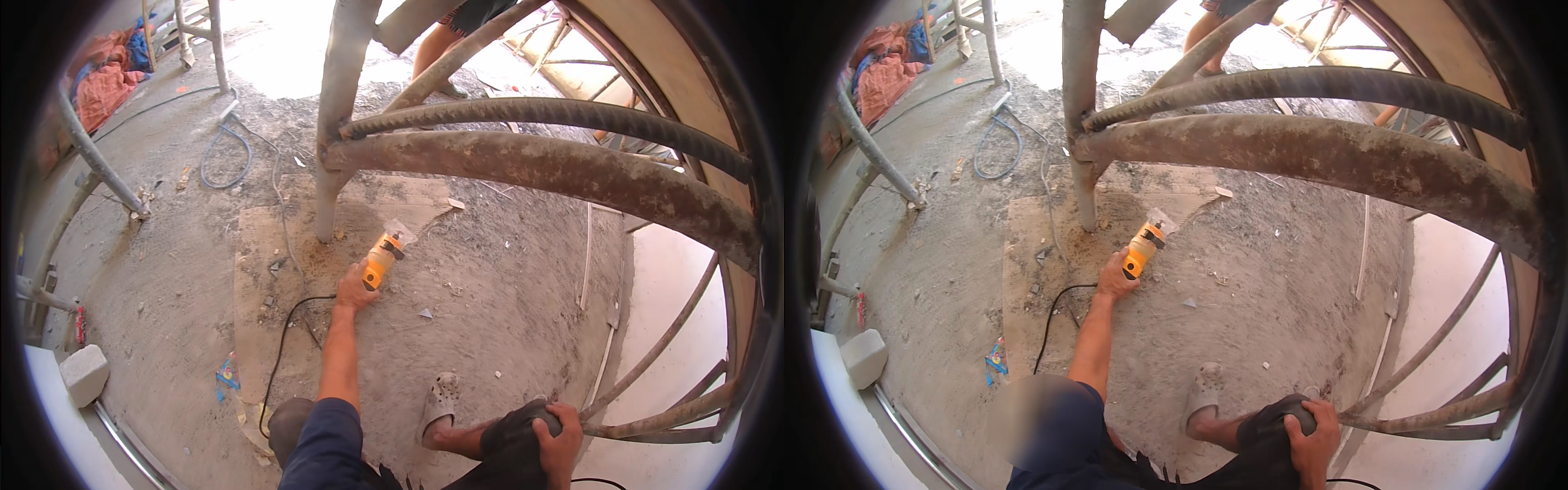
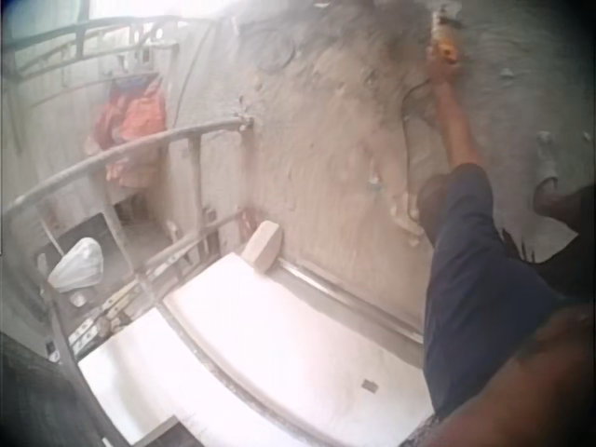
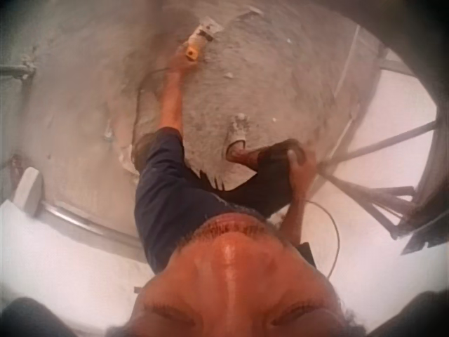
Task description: The person uses a jigsaw to cut a large grey board, then aligns and positions the cut pieces on a workbench. They use pliers to install small metal clips into the joints of the board sections while another person assists with drilling.
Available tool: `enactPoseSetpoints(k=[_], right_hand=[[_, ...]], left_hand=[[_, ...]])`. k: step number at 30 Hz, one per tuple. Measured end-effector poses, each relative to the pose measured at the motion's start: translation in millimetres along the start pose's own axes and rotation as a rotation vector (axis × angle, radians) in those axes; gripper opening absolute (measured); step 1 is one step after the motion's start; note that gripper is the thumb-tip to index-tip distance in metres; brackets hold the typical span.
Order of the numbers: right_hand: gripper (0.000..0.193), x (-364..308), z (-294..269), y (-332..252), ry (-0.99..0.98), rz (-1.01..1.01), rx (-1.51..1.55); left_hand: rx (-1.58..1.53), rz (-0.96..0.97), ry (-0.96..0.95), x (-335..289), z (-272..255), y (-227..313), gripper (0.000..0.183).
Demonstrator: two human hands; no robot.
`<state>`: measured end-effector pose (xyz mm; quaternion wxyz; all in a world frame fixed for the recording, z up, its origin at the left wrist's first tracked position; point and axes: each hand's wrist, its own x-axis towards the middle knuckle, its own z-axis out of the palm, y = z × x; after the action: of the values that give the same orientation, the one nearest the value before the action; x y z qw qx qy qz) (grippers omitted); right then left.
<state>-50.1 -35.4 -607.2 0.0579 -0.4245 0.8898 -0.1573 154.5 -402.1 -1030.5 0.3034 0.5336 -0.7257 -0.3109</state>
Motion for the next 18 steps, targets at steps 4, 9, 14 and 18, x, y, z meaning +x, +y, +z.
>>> enactPoseSetpoints(k=[4,9,14,18], right_hand=[[0.038,1,-1,8,0.002,0.008,-0.037],[0.038,13,4,-2,-0.018,0.005,0.004],[0.037,22,8,-9,-0.025,-0.020,0.005],[0.035,32,12,-12,-0.032,-0.042,0.030]], left_hand=[[-0.020,0.041,-0.023,6,11,1,0.091],[-0.027,0.060,-0.075,13,9,-13,0.090],[0.028,0.073,-0.120,21,3,-20,0.092],[0.136,-0.022,-0.224,28,-12,-10,0.098]])
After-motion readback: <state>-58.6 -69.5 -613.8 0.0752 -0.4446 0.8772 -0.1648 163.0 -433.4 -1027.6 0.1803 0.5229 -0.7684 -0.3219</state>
